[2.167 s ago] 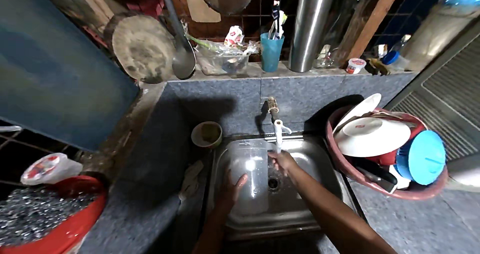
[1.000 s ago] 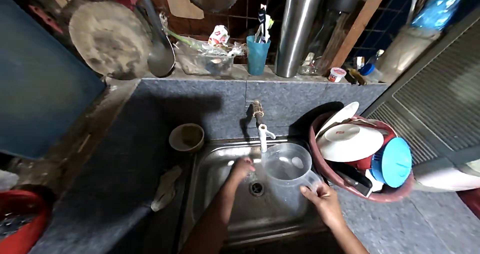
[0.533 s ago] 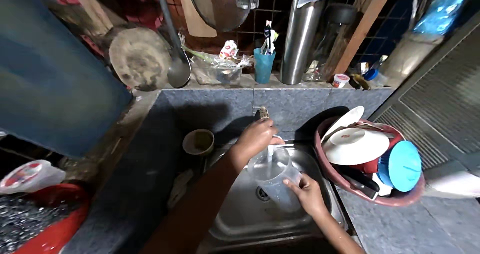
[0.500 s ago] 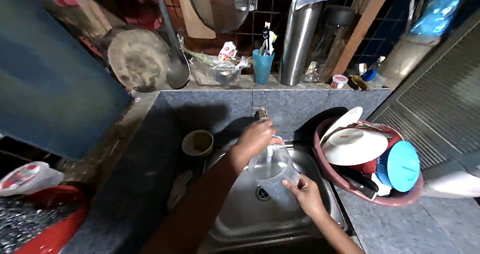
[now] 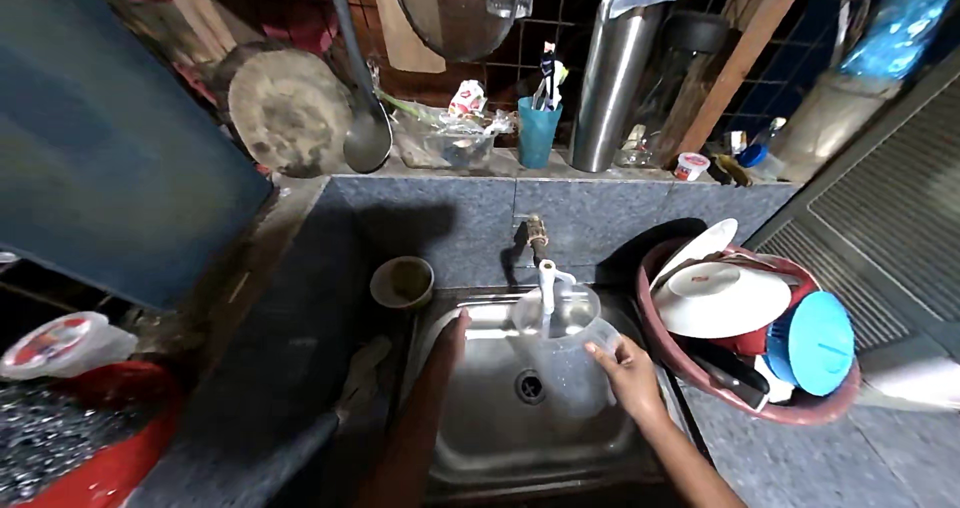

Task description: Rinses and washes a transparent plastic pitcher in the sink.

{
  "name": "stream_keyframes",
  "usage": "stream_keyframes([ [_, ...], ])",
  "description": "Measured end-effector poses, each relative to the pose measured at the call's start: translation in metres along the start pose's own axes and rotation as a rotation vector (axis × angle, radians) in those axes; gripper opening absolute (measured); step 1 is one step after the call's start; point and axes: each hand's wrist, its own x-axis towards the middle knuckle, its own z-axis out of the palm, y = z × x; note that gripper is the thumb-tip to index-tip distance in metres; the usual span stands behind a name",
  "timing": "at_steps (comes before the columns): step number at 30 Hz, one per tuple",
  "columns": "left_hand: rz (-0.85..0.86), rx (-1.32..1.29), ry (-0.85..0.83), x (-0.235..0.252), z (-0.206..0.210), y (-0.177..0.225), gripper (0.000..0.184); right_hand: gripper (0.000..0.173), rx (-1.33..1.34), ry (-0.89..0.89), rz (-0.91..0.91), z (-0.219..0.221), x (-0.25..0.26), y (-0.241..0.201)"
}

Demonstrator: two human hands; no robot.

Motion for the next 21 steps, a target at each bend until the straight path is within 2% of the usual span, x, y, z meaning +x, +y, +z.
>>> stream_keyframes([
  [4, -0.050, -0.044, -0.030, -0.007, -0.001, -0.015, 0.061, 0.022, 0.058, -0.093, -0.016, 0.002, 0.002, -0.002],
  [7, -0.015, -0.076, 0.013, -0.008, -0.003, -0.009, 0.058, 0.025, 0.092, 0.001, 0.016, 0.002, 0.010, 0.000],
  [9, -0.004, -0.111, 0.033, -0.010, -0.004, -0.003, 0.055, 0.016, 0.183, 0.060, 0.016, 0.009, 0.010, -0.002],
  [12, -0.017, -0.149, 0.031, -0.011, -0.007, -0.002, 0.054, 0.016, 0.208, -0.002, 0.034, 0.002, 0.011, -0.001],
  [15, -0.024, -0.193, 0.021, -0.010, -0.006, -0.012, 0.052, 0.020, 0.153, 0.033, 0.014, 0.001, 0.015, -0.001],
  [21, -0.217, -0.374, -0.138, -0.026, 0.011, -0.034, 0.047, 0.030, -0.063, -0.212, 0.016, -0.010, 0.016, -0.013],
])
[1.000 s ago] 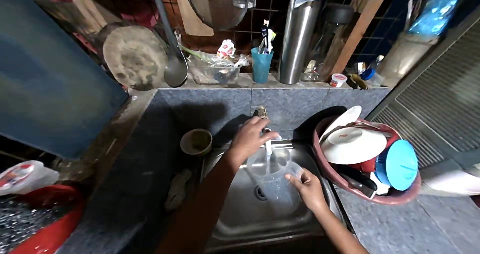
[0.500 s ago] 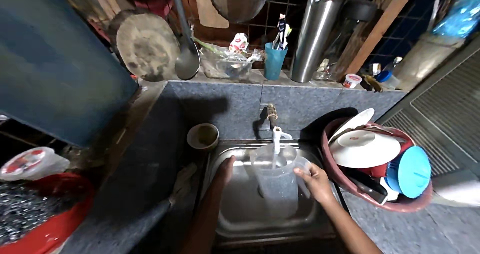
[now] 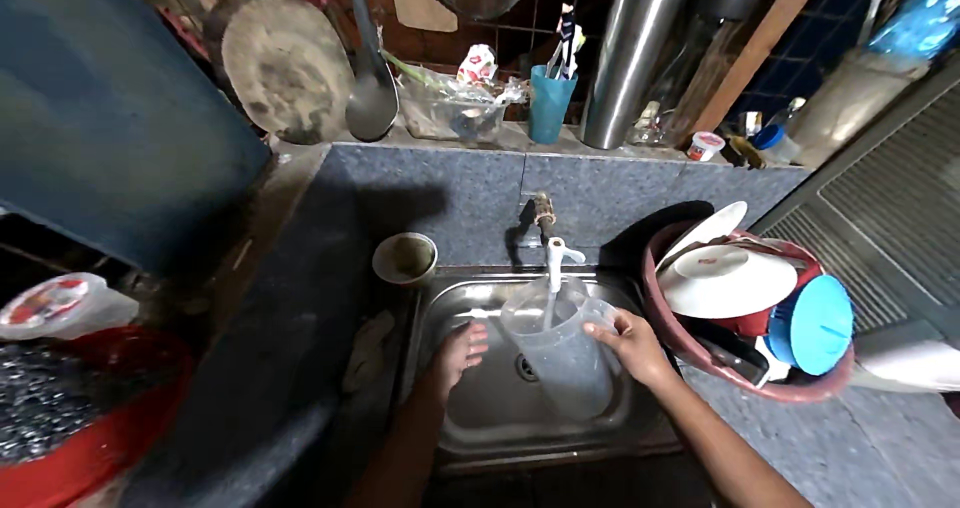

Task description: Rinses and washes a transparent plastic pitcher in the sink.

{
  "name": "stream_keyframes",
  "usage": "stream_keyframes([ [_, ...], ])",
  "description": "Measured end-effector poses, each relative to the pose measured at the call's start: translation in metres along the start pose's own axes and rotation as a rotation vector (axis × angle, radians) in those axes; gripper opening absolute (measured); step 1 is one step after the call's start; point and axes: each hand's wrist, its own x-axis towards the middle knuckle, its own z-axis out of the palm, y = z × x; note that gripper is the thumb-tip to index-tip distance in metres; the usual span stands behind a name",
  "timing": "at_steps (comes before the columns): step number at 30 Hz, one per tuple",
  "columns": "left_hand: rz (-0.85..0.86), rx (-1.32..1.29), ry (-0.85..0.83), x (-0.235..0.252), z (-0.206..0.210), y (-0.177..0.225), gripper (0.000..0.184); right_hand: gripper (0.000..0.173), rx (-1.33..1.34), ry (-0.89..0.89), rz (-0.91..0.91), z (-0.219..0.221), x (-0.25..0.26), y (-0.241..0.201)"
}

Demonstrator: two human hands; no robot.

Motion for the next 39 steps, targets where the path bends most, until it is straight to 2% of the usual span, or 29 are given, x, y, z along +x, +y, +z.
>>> stream_keyframes([
  [5, -0.064, 0.115, -0.023, 0.005, 0.015, -0.024, 0.036, 0.044, -0.356, -0.299, 0.044, -0.007, 0.002, -0.027],
  [7, -0.050, 0.413, -0.071, 0.011, 0.018, -0.037, 0.037, 0.052, -0.575, -0.474, 0.053, -0.002, 0.000, -0.049],
  [10, 0.002, 0.912, -0.257, 0.014, 0.022, -0.060, 0.038, 0.056, -0.878, -0.677, 0.009, 0.019, -0.011, -0.088],
  [12, 0.045, 1.040, -0.388, 0.001, 0.029, -0.066, 0.035, 0.056, -1.057, -0.778, -0.016, 0.038, -0.021, -0.116],
  [14, -0.015, 1.069, -0.472, -0.033, 0.043, -0.048, 0.034, 0.054, -1.189, -0.858, -0.025, 0.056, -0.031, -0.141],
  [16, -0.076, 0.966, -0.507, -0.065, 0.054, -0.027, 0.034, 0.048, -1.248, -0.871, -0.032, 0.071, -0.039, -0.156],
  [18, -0.078, 0.746, -0.509, -0.064, 0.056, -0.031, 0.035, 0.042, -1.300, -0.888, -0.036, 0.082, -0.043, -0.169],
  [20, -0.028, 0.511, -0.467, -0.066, 0.051, -0.041, 0.036, 0.039, -1.327, -0.914, -0.045, 0.087, -0.045, -0.180],
  [22, 0.063, 0.387, -0.420, -0.081, 0.044, -0.041, 0.034, 0.039, -1.309, -0.928, -0.042, 0.088, -0.047, -0.186],
  [24, -0.012, 0.559, -0.365, -0.100, 0.051, -0.020, 0.034, 0.037, -1.279, -0.926, -0.030, 0.088, -0.048, -0.189],
  [25, -0.030, 0.703, -0.391, -0.094, 0.053, -0.020, 0.036, 0.037, -1.288, -0.931, -0.019, 0.088, -0.048, -0.190],
  [28, 0.002, 1.062, -0.636, -0.055, 0.056, -0.033, 0.040, 0.033, -1.300, -0.923, 0.027, 0.088, -0.049, -0.187],
  [31, -0.032, 1.172, -0.707, -0.050, 0.058, -0.028, 0.032, 0.034, -1.304, -0.913, 0.068, 0.084, -0.047, -0.184],
  [33, -0.074, 1.235, -0.701, -0.059, 0.056, -0.015, 0.030, 0.042, -1.281, -0.882, 0.073, 0.077, -0.044, -0.180],
  [35, -0.049, 1.261, -0.707, -0.039, 0.047, -0.031, 0.030, 0.052, -1.227, -0.832, 0.060, 0.064, -0.038, -0.174],
  [37, -0.010, 1.334, -0.700, -0.029, 0.036, -0.038, 0.031, 0.057, -1.117, -0.736, 0.041, 0.045, -0.030, -0.163],
  [39, -0.016, 1.338, -0.608, -0.040, 0.025, -0.025, 0.033, 0.061, -0.937, -0.632, 0.050, 0.019, -0.025, -0.145],
])
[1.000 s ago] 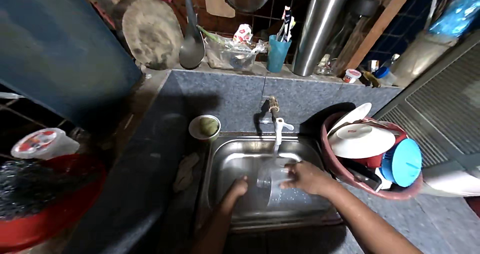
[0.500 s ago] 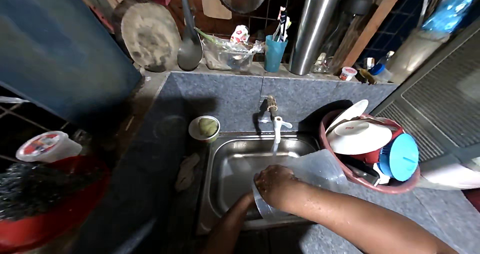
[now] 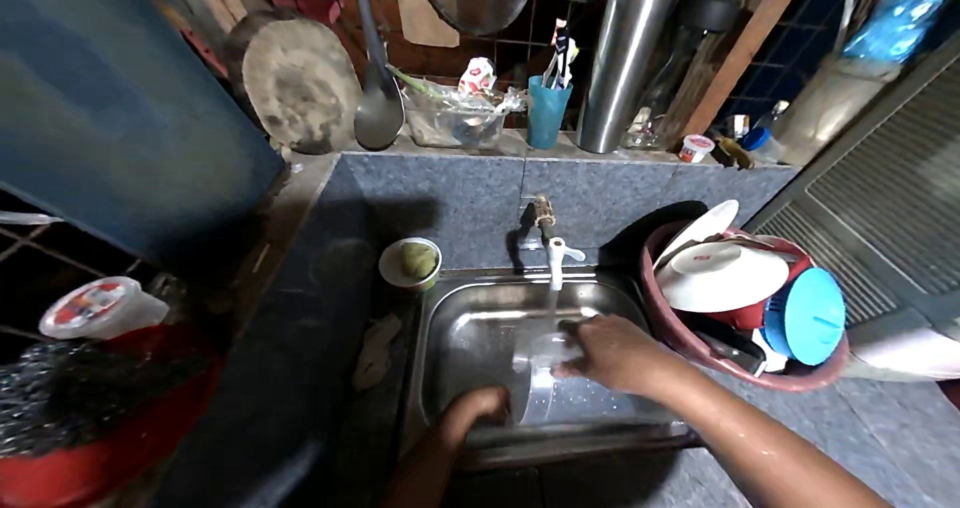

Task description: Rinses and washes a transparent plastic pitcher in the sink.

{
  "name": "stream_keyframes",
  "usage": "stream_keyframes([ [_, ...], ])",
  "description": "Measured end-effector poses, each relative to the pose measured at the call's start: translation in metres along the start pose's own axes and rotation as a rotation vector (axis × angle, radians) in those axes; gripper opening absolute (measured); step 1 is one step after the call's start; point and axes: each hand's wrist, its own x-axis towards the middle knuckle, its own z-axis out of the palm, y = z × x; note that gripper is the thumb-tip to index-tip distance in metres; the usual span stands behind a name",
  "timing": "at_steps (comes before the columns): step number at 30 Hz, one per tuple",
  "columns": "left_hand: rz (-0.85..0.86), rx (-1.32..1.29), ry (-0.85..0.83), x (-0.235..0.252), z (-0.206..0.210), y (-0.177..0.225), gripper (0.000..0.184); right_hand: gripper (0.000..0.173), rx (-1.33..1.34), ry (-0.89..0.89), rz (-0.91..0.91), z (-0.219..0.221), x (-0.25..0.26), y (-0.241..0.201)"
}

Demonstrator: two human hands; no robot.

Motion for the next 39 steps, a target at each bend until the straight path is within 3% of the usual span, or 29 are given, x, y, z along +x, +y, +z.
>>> stream_keyframes([
  [3, 0.009, -0.109, 0.141, -0.023, -0.007, -0.007, 0.040, 0.064, 0.281, 0.068, 0.044, 0.018, -0.003, 0.051],
  [5, 0.037, -0.065, 0.134, -0.021, -0.012, -0.020, 0.040, 0.065, 0.411, 0.099, 0.119, 0.040, -0.001, 0.080],
  [7, 0.015, -0.046, 0.122, -0.017, -0.017, -0.031, 0.042, 0.054, 0.670, 0.201, 0.152, 0.067, 0.003, 0.101],
  [10, 0.071, -0.172, 0.162, -0.018, -0.018, -0.043, 0.044, 0.034, 0.980, 0.406, 0.152, 0.101, 0.012, 0.124],
  [15, 0.140, -0.458, 0.253, -0.043, -0.014, -0.041, 0.046, 0.036, 1.269, 0.554, 0.208, 0.135, 0.034, 0.136],
  [26, 0.148, -0.499, 0.343, -0.038, -0.009, -0.037, 0.049, 0.028, 1.291, 0.632, 0.207, 0.133, 0.069, 0.128],
  [30, 0.148, -0.551, 0.363, -0.032, -0.014, -0.024, 0.048, 0.020, 1.158, 0.626, 0.039, 0.125, 0.061, 0.129],
  [33, 0.151, -0.604, 0.375, -0.025, -0.018, -0.020, 0.047, 0.026, 1.138, 0.548, -0.046, 0.106, 0.051, 0.129],
  [37, 0.162, -0.634, 0.427, -0.024, -0.026, -0.016, 0.046, 0.032, 1.073, 0.788, 0.040, 0.108, 0.054, 0.120],
  [39, 0.147, -0.631, 0.436, -0.026, -0.030, -0.013, 0.045, 0.029, 1.095, 0.789, -0.013, 0.111, 0.056, 0.114],
])
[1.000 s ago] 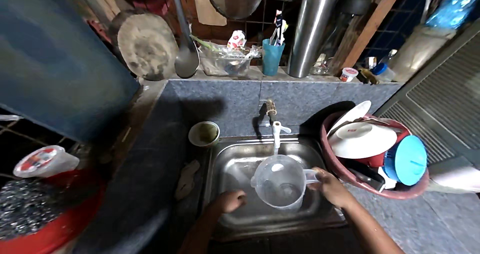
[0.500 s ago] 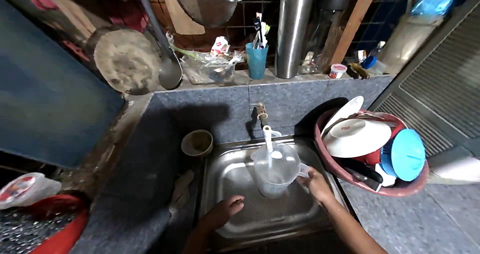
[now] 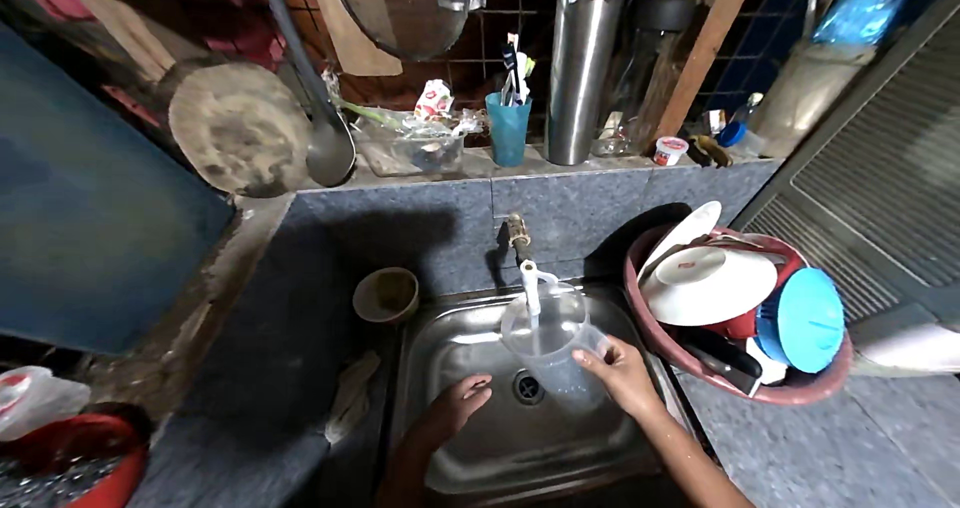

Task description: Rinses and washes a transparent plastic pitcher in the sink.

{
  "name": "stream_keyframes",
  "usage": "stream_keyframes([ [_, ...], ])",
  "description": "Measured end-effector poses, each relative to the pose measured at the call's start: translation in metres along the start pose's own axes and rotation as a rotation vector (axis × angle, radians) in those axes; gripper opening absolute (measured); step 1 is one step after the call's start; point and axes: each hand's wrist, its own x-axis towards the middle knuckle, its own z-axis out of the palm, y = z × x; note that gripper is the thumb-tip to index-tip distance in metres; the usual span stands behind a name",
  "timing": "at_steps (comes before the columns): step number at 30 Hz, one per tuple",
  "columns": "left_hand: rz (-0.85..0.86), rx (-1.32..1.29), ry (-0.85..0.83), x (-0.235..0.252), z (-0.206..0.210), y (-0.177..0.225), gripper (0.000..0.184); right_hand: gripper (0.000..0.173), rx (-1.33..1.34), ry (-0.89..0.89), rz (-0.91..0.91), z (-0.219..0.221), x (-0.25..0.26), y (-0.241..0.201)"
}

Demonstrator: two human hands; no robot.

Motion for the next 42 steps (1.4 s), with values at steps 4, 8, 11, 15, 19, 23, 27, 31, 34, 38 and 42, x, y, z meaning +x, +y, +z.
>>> stream_keyframes([
  [4, -0.029, 0.013, 0.010, -0.003, -0.003, -0.003, 0.045, 0.028, 0.114, -0.026, 0.039, 0.006, 0.005, 0.000],
  [8, -0.033, 0.019, 0.026, -0.003, -0.007, -0.014, 0.044, 0.017, 0.220, -0.039, 0.015, 0.017, 0.004, 0.003],
  [11, -0.042, 0.017, 0.037, -0.008, -0.011, -0.016, 0.043, 0.021, 0.200, -0.018, 0.038, 0.012, 0.010, 0.005],
  [15, -0.048, 0.016, 0.036, -0.009, -0.013, -0.015, 0.043, 0.015, 0.287, 0.005, 0.021, 0.020, 0.009, 0.011],
  [19, -0.031, 0.008, 0.027, -0.006, -0.009, -0.015, 0.043, 0.013, 0.322, 0.017, 0.007, 0.015, 0.007, 0.024],
  [23, -0.027, -0.007, 0.026, -0.003, -0.006, -0.014, 0.042, 0.009, 0.362, -0.022, 0.002, 0.016, 0.002, 0.026],
  [27, -0.031, -0.115, 0.067, 0.000, 0.001, -0.009, 0.041, 0.013, 0.354, 0.078, -0.023, 0.018, 0.005, 0.028],
  [31, -0.039, -0.162, 0.080, 0.000, 0.002, -0.003, 0.040, 0.012, 0.326, -0.030, -0.036, 0.014, 0.004, 0.021],
  [34, -0.036, -0.185, 0.086, 0.000, 0.004, -0.004, 0.040, 0.020, 0.271, 0.065, -0.013, 0.013, 0.007, 0.020],
  [38, -0.052, -0.252, 0.116, 0.001, 0.004, -0.010, 0.041, 0.015, 0.214, -0.067, -0.001, 0.008, 0.004, 0.012],
  [42, -0.133, -0.567, 0.194, 0.008, 0.010, -0.011, 0.038, 0.025, 0.037, -0.271, -0.004, -0.009, 0.012, -0.012],
])
